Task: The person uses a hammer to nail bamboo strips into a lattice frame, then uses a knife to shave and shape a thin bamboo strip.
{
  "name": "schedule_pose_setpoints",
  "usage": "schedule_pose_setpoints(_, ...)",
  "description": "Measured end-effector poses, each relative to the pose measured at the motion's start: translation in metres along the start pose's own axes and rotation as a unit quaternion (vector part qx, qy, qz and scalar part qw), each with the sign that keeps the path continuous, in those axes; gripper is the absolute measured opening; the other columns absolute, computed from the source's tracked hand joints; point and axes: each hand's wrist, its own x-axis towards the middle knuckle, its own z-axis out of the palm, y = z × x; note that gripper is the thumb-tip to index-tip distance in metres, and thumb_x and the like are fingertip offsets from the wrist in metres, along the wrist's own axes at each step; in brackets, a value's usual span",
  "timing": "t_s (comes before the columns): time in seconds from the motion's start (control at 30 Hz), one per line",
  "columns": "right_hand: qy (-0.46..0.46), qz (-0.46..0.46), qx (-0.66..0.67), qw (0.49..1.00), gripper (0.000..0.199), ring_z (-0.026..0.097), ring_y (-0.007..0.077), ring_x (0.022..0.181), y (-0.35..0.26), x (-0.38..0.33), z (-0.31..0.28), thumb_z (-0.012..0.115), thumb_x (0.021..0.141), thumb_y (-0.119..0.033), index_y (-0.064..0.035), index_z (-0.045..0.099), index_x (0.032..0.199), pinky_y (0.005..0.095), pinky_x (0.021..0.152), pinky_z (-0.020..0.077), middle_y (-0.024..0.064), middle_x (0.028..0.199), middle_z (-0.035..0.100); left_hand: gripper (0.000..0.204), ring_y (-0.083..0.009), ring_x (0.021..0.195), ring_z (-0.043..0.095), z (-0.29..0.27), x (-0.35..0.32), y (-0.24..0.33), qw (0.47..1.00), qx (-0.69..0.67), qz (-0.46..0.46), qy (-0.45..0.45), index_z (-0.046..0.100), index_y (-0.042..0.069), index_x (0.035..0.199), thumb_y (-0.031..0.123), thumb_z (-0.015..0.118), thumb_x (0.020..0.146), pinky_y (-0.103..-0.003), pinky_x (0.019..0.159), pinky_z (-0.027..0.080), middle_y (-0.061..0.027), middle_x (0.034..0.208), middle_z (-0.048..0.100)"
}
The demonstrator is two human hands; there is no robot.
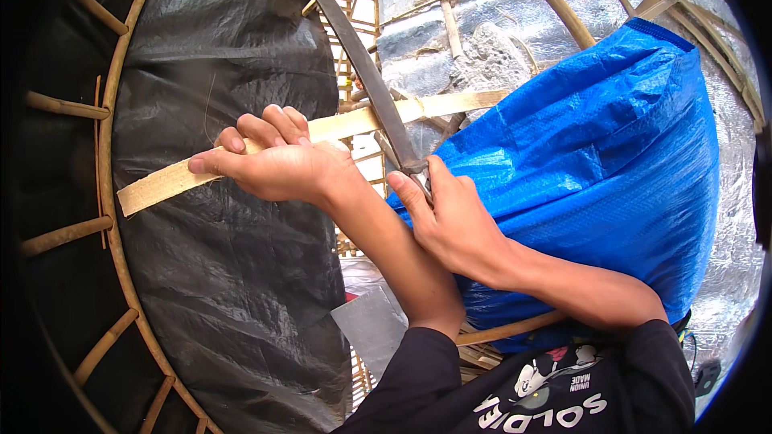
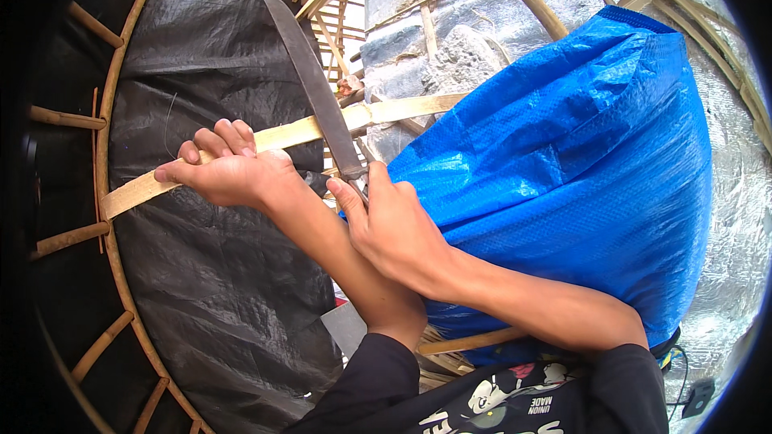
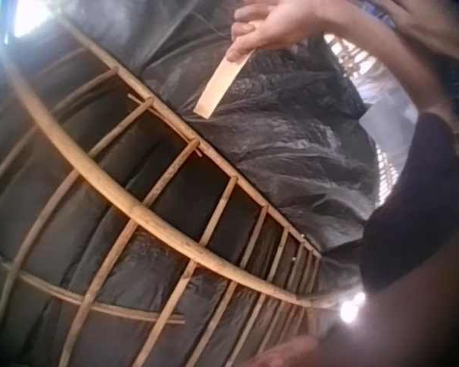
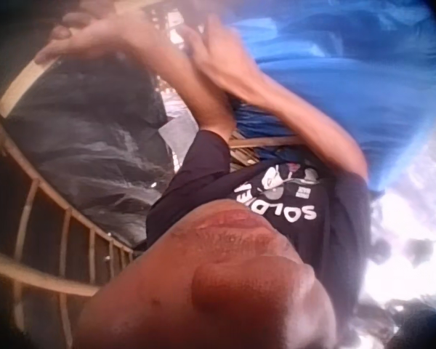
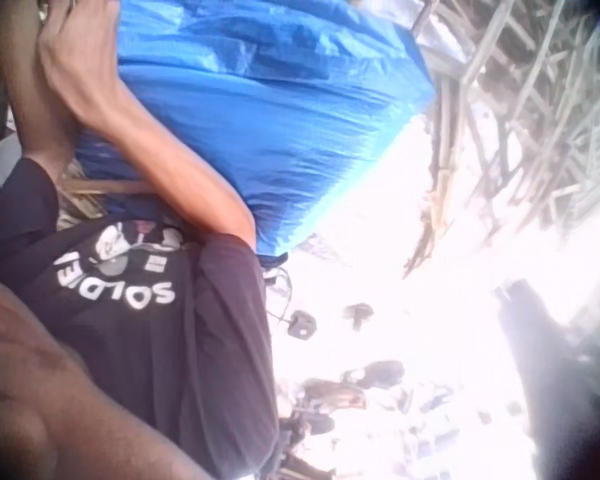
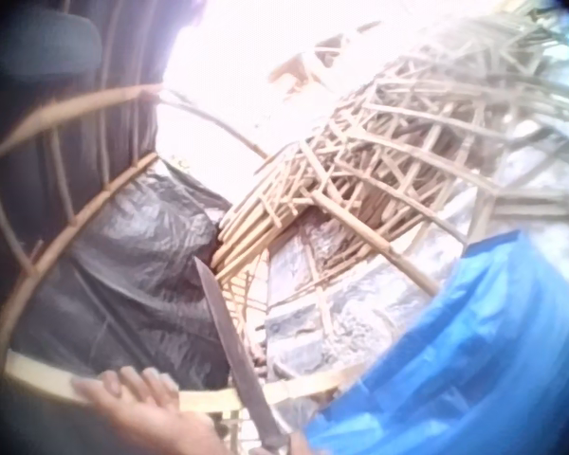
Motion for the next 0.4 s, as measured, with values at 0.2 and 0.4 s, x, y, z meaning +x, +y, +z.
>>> schedule_pose_setpoints(0.2,-0.005,-0.006,-0.02,1.0,0.049,0.062,0.0523,0.063,0.002,0.002,-0.005,0.058,0.101,-0.034,0.0137,0.051,0.093,0.0542,0.052,0.0467,0.0349,0.064,0.058,0.055,-0.0085,0.041,0.014,0.008,-0.003,0.002,1.0,0.002,0.002,0.001,0.029,0.018,0.073,0.063,0.033,0.103,-0.024,0.039,0.017,0.0027,0.05,0.02)
schedule_pose_setpoints(0.4,0.0,-0.012,0.008,1.0,0.049,0.061,0.0509,0.058,0.01,0.002,-0.007,0.059,0.1,-0.033,0.0147,0.049,0.094,0.0529,0.049,0.0457,0.0339,0.06,0.057,0.054,-0.0095,0.041,0.014,0.0,-0.004,-0.005,1.0,-0.002,-0.016,0.006,0.028,0.018,0.073,0.063,0.032,0.104,-0.025,0.039,0.017,0.003,0.049,0.02)
